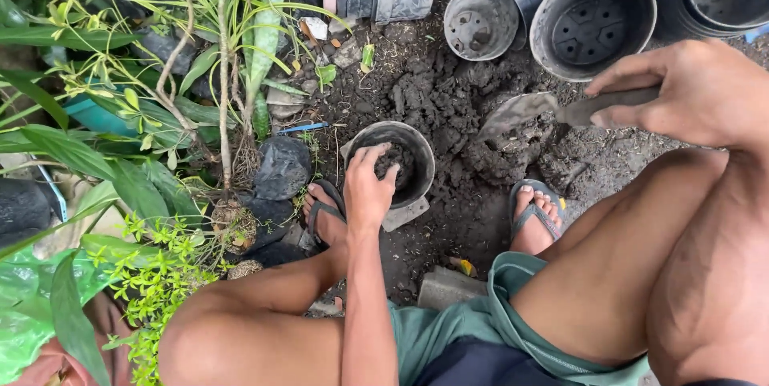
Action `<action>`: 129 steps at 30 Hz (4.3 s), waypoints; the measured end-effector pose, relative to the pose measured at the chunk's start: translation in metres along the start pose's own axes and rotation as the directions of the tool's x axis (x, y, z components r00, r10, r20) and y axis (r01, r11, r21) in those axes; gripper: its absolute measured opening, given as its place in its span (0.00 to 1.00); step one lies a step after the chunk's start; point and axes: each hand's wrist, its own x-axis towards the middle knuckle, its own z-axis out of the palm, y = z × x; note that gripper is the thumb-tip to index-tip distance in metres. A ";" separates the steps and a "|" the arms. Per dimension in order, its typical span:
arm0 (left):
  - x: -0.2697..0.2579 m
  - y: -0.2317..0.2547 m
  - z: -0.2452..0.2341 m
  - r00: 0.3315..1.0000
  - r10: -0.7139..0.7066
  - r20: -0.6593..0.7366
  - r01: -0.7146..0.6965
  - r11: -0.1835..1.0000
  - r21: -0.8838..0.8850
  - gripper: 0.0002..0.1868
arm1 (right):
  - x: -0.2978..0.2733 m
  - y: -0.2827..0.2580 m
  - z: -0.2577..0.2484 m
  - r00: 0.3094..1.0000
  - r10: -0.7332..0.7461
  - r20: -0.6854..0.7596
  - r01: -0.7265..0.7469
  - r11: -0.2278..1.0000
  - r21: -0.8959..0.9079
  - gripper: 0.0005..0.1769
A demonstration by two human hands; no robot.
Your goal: Breaking up soil clods in a small plastic pot using a hand trowel and fingers.
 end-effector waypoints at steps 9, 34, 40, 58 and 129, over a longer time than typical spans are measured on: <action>-0.003 0.006 0.023 0.992 0.046 -0.119 -0.054 0.996 -0.067 0.14 | -0.006 0.003 0.005 1.000 0.019 -0.010 -0.020 0.998 -0.051 0.21; -0.031 -0.077 0.241 0.837 0.315 0.447 -0.546 0.436 0.716 0.22 | -0.010 -0.020 -0.003 0.994 0.044 0.102 -0.040 0.998 -0.040 0.21; -0.051 -0.019 0.182 0.880 0.377 0.291 -0.476 0.705 0.526 0.46 | -0.004 -0.007 0.013 0.990 -0.114 -0.083 0.111 0.993 -0.041 0.22; -0.003 0.030 0.029 0.994 0.047 -0.102 -0.080 0.934 -0.349 0.25 | -0.026 -0.048 0.005 0.909 -0.202 -0.365 0.283 0.941 0.184 0.25; 0.038 -0.029 0.026 0.970 0.196 -0.142 -0.063 0.769 0.636 0.48 | -0.032 -0.161 0.080 0.878 -0.282 0.387 0.406 0.867 -0.289 0.27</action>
